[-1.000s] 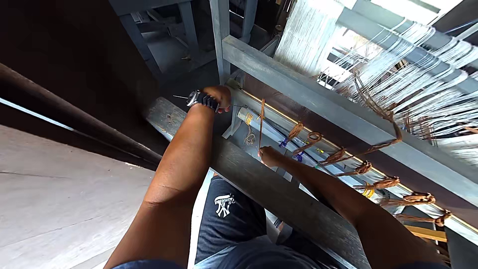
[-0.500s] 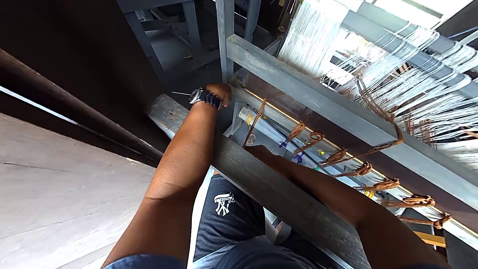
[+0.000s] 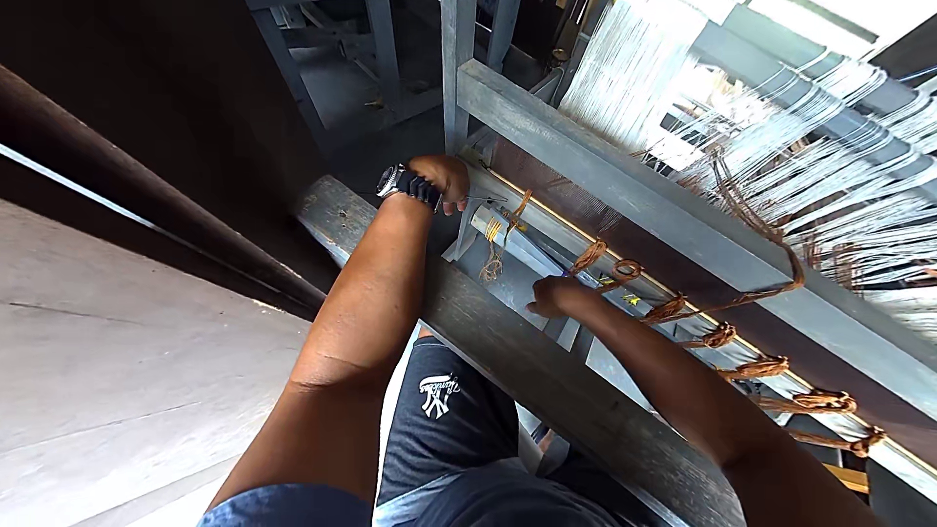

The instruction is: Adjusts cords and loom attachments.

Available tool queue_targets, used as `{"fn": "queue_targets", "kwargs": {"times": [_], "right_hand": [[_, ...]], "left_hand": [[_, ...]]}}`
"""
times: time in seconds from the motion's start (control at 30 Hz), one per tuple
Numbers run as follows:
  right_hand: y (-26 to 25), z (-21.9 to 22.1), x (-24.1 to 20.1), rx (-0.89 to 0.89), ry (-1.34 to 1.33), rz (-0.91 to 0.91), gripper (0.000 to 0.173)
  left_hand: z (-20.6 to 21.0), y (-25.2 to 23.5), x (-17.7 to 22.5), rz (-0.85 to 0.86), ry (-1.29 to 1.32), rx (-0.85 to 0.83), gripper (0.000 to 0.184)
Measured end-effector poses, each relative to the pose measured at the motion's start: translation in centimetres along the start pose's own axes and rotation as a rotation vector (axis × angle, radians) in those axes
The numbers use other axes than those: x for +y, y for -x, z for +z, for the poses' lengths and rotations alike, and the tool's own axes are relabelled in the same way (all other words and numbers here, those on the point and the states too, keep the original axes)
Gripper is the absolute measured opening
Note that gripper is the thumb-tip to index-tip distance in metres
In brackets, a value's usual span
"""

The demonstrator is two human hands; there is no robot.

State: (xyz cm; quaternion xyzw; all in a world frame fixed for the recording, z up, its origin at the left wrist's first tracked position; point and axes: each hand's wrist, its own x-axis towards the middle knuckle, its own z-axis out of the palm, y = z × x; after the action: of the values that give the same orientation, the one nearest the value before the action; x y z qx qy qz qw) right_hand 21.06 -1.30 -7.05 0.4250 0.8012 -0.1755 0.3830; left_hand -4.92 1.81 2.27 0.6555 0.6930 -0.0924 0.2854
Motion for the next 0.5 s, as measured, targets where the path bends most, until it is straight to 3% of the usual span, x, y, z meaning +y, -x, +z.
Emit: {"fn": "queue_targets", "kwargs": {"times": [0.13, 0.27, 0.37, 0.43, 0.5], "right_hand": [[3.6, -1.3, 1.9, 0.125, -0.102, -0.17, 0.062], [10.5, -2.4, 2.0, 0.219, -0.239, -0.397, 0.053], [15.0, -1.4, 2.0, 0.39, -0.303, -0.73, 0.041], [17.9, -0.5, 1.5, 0.528, -0.364, -1.016, 0.034], [21.1, 0.1, 1.0, 0.558, -0.508, -1.299, 0.03]], "left_hand": [[-0.1, 1.0, 0.7, 0.206, -0.063, 0.076, 0.026], [0.4, 1.8, 2.1, 0.143, 0.126, -0.001, 0.021], [1.2, 1.2, 2.6, 0.069, 0.263, -0.094, 0.017], [1.6, 0.8, 2.8, 0.102, 0.27, -0.159, 0.016], [2.2, 0.7, 3.3, 0.136, 0.281, -0.213, 0.019]]}}
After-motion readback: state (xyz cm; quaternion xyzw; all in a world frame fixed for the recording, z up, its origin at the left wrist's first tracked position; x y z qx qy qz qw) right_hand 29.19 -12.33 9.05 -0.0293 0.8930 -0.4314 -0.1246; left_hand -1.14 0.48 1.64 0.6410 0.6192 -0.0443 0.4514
